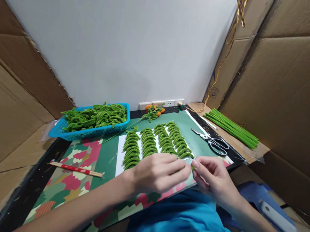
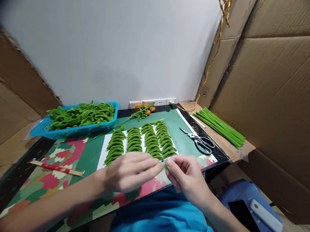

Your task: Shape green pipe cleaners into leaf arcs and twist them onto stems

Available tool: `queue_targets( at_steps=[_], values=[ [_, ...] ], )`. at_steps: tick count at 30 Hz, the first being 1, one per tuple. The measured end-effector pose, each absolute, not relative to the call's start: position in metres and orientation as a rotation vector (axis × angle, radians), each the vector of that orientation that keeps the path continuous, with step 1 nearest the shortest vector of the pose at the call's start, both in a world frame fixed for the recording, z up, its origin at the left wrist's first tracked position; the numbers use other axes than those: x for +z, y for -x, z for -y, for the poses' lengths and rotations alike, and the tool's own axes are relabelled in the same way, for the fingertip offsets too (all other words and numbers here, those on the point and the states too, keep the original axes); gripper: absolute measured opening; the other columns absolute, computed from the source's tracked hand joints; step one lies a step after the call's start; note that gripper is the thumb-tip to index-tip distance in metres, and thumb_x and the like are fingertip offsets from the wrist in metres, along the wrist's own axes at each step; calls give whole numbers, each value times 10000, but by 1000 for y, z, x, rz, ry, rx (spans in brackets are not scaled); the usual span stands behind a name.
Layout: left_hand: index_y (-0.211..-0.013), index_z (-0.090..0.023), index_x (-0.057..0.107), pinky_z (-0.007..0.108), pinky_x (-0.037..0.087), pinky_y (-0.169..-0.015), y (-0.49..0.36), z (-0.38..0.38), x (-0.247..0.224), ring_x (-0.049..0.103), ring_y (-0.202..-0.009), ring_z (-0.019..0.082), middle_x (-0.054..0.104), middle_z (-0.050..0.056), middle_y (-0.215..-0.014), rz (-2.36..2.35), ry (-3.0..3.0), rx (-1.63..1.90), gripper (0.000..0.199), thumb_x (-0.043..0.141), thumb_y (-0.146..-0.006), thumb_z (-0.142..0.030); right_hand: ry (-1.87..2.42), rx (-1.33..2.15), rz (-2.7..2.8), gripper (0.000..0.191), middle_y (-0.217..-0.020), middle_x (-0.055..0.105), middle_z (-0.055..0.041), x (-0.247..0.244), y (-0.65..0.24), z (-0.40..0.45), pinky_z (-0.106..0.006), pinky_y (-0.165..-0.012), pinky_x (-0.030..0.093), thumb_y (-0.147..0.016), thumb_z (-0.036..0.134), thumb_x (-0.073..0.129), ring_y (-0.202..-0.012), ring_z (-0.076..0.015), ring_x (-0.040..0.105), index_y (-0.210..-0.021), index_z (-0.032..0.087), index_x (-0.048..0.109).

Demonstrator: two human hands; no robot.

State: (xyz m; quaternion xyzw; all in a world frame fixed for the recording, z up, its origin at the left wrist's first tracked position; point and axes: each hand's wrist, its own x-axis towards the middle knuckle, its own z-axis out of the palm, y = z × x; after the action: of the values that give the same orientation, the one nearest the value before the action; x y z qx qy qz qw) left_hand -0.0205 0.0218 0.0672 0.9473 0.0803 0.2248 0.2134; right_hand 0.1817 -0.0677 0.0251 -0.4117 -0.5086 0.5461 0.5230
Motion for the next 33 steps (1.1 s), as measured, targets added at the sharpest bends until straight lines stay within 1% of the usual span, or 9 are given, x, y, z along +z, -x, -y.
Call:
queue_targets(
  at_steps=[3, 5, 11, 14, 18, 22, 26, 30, 33],
  values=[
    [-1099, -160, 751, 315, 554, -766, 19, -17, 62, 701, -857, 216, 758, 119, -970, -397, -2358, 672, 231, 614, -1010, -322, 1055, 696, 1608, 363, -623, 516, 22, 28, -189, 69, -233, -514, 343, -1078, 367, 577, -541, -93, 419, -775, 175, 634],
    [-1069, -159, 743, 284, 547, -737, 15, -13, 64, 697, -805, 189, 742, 77, -915, -502, -2105, 542, 276, 634, -1014, -407, 1035, 424, 1754, 268, -658, 545, 18, 29, -194, 69, -238, -531, 356, -1086, 262, 534, -555, -100, 448, -866, 182, 665],
    [-938, -151, 655, 219, 453, -463, 4, -9, 62, 653, -518, 135, 668, 26, -766, -507, -1431, 296, 333, 686, -972, -481, 911, 180, 1901, 194, -711, 585, 8, 28, -201, 64, -233, -549, 374, -1062, 138, 515, -576, -106, 487, -929, 185, 649],
    [-929, -147, 675, 232, 444, -440, 5, -7, 57, 632, -487, 154, 632, 18, -646, -534, -1506, 317, 321, 650, -996, -460, 965, 347, 1850, 242, -662, 557, 14, 27, -199, 66, -240, -533, 340, -1067, 202, 541, -556, -101, 458, -854, 181, 655],
    [-855, -144, 754, 280, 465, -542, 13, -7, 59, 613, -588, 160, 678, 79, -704, -427, -2316, 646, 267, 581, -1021, -260, 1018, 1136, 1426, 445, -517, 454, 52, 26, -192, 67, -220, -428, 267, -1062, 428, 605, -432, -70, 345, -692, 181, 582],
    [-841, -158, 763, 323, 427, -523, 18, -11, 61, 606, -628, 194, 711, 109, -771, 12, -2991, 849, 211, 592, -958, -120, 859, 1757, 983, 472, -459, 388, 101, 25, -188, 63, -201, -316, 155, -948, 539, 743, -342, -34, 152, -687, 184, 574],
    [-840, -127, 736, 297, 411, -522, 16, -12, 55, 554, -584, 160, 658, 61, -696, -29, -3031, 953, 241, 545, -986, -105, 910, 1638, 1042, 482, -459, 464, 71, 23, -186, 61, -197, -323, 177, -917, 556, 777, -332, -36, 230, -690, 162, 619],
    [-941, -135, 761, 241, 457, -614, 11, -9, 59, 613, -663, 124, 717, 35, -785, -473, -2483, 701, 200, 601, -1018, -227, 1008, 1305, 1249, 524, -484, 500, 41, 23, -185, 63, -209, -403, 262, -1025, 551, 645, -388, -56, 351, -678, 158, 623],
    [-938, -168, 793, 222, 450, -625, 9, -9, 67, 612, -682, 111, 732, 14, -788, -643, -2123, 520, 282, 599, -1050, -341, 1081, 1114, 1429, 534, -587, 559, 8, 27, -190, 64, -223, -513, 357, -1087, 504, 549, -523, -88, 461, -679, 165, 613]
  ],
)
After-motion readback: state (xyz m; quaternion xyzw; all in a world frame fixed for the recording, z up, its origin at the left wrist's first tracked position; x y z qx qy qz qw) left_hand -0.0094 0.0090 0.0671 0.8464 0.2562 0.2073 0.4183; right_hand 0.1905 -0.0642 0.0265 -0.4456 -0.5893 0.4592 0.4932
